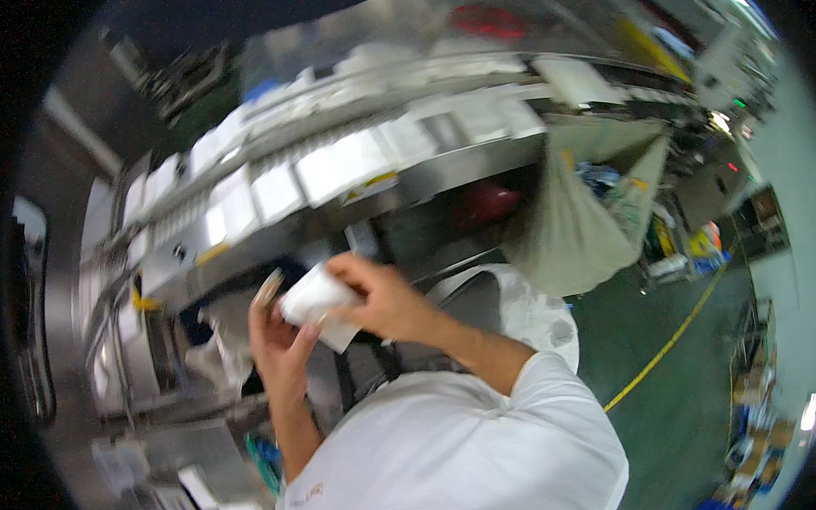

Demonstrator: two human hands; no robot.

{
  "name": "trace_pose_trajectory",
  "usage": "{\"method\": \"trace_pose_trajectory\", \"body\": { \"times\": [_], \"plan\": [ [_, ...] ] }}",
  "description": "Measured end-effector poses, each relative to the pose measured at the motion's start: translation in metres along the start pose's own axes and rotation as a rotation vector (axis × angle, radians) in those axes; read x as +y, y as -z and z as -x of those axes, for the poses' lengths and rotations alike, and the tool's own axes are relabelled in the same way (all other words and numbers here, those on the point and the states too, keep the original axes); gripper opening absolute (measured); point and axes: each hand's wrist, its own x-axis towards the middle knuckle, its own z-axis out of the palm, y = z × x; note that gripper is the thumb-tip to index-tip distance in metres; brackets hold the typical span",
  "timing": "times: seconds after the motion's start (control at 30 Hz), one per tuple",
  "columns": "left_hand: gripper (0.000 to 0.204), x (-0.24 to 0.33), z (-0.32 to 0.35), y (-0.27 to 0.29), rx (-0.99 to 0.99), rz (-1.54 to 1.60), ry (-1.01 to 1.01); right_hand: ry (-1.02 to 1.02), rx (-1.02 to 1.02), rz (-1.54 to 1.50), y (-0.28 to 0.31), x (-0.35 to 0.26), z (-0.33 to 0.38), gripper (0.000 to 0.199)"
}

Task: The person picks up white blocks from a conveyor belt, places them into plastic bags, and sets the bags onto a scale or a different section of the workspace.

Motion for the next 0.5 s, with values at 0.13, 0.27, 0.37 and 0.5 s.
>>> {"method": "trace_pose_trajectory", "body": {
  "times": [0.13,0.27,0.37,0.5],
  "plan": [
    [0.065,0.009,0.002,-0.005,-0.022,0.100,0.102,-0.014,-0.027,-0.261,0.004,-0.005,0.019,0.062],
    [0.060,0.018,0.007,-0.003,-0.084,-0.026,-0.036,-0.015,-0.092,-0.152,0.010,-0.027,0.021,0.058],
    [0.061,0.017,0.010,-0.004,-0.110,-0.225,-0.139,0.102,-0.033,0.143,0.008,-0.044,0.017,0.049],
    [0.068,0.020,0.007,-0.013,-0.059,-0.177,-0.115,0.073,0.046,-0.059,0.007,-0.029,0.019,0.036]
  ]
}}
